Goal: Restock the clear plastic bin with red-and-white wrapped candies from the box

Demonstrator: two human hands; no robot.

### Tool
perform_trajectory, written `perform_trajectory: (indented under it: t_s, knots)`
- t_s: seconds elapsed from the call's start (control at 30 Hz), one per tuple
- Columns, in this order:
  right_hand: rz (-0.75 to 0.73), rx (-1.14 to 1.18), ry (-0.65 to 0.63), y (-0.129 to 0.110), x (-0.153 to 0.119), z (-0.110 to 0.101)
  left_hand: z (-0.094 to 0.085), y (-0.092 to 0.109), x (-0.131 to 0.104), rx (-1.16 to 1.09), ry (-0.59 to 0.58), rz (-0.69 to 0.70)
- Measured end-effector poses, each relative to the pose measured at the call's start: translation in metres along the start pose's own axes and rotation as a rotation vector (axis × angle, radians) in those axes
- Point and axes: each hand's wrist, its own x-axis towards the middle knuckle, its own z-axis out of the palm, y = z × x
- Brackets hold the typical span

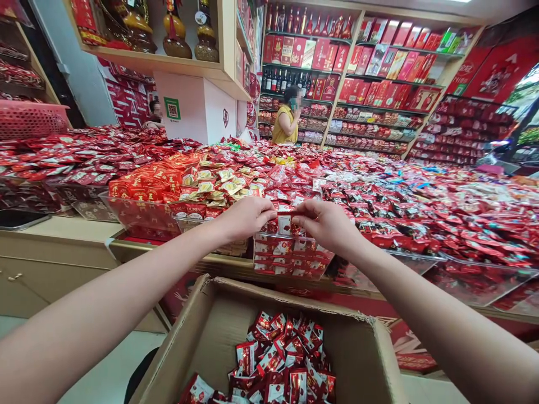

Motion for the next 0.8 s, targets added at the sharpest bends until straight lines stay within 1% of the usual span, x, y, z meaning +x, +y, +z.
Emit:
perform_trajectory:
  t_s: [0.1,0.23,0.3,0.4,0.5,0.57,0.63,0.7,0.8]
  knots:
    - [0.041,0.004,-0.037,-0.001,0.003,0.0,-0.003,0.0,0.002,0.009,-0.012,-0.015]
    - [0.075,-0.048,-0.176,0.0,0.006,-0.001,-0.002,-0.002,0.004,0.011,-0.038,-0.02]
    - [0.07,-0.091,-0.219,-0.001,0.007,-0.002,-0.002,-0.001,0.005,-0.002,-0.05,-0.019]
    - [0.058,-0.151,-0.257,-0.002,0.009,-0.005,-0.004,0.002,0.005,-0.053,-0.076,-0.002]
    - [0.034,-0.125,-0.333,-0.002,0.01,-0.01,-0.005,0.007,0.004,-0.167,-0.109,0.06]
    - [0.012,-0.204,-0.331,-0.001,0.009,-0.014,-0.004,0.009,0.005,-0.185,-0.122,0.111]
    - [-0.009,-0.384,-0.305,0.002,0.009,-0.017,-0.002,0.01,0.007,-0.111,-0.138,0.142]
    - [-0.023,-0.515,-0.314,0.005,0.009,-0.017,-0.001,0.01,0.01,-0.03,-0.155,0.15]
    - [-0.013,-0.537,-0.327,0.009,0.009,-0.015,-0.001,0.01,0.014,0.027,-0.162,0.143]
